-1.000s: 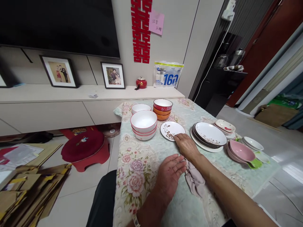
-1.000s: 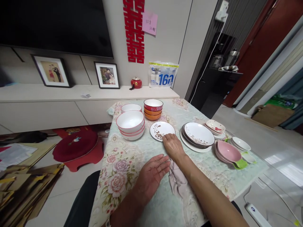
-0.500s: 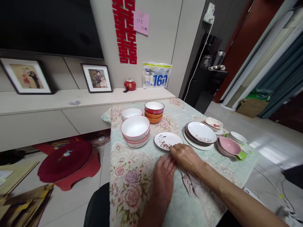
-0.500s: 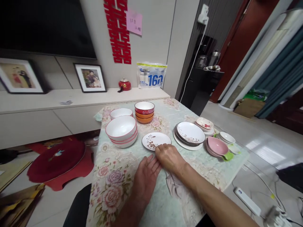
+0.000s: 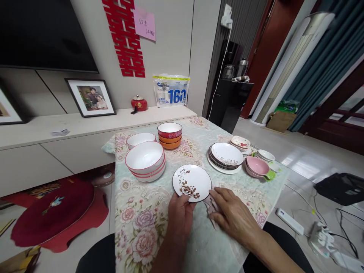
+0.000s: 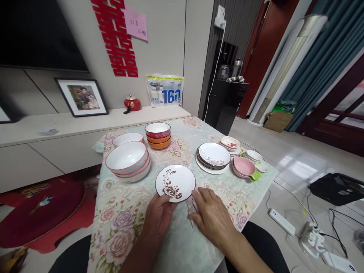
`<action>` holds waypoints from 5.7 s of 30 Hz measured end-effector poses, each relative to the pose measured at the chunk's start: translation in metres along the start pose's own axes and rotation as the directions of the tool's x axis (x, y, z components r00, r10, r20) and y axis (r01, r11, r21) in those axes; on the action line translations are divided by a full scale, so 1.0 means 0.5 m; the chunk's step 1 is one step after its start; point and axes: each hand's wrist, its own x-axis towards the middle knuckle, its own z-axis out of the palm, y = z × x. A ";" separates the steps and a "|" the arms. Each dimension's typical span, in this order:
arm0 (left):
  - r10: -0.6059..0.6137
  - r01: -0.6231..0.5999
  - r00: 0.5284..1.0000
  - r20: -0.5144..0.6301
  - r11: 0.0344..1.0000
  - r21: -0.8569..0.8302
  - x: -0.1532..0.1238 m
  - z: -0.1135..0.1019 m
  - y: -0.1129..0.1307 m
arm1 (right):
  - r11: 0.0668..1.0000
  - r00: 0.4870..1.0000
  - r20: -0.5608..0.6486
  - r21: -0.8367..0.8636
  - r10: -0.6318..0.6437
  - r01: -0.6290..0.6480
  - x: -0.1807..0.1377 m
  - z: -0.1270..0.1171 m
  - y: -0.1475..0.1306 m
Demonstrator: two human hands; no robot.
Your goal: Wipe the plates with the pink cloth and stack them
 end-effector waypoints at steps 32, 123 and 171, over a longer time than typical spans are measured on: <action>-0.011 -0.017 0.994 0.112 0.970 0.242 0.011 0.022 0.001 | 0.972 0.986 0.049 -0.186 0.159 -0.147 0.179 0.016 0.022; -0.193 0.166 0.978 0.082 0.950 0.263 -0.018 0.018 -0.014 | 0.945 0.958 -0.005 0.166 -0.286 0.282 0.184 -0.004 -0.001; -0.166 0.148 0.982 0.094 0.975 0.167 -0.014 0.024 -0.006 | 0.913 0.936 0.004 -0.221 0.351 -0.342 0.178 -0.005 0.038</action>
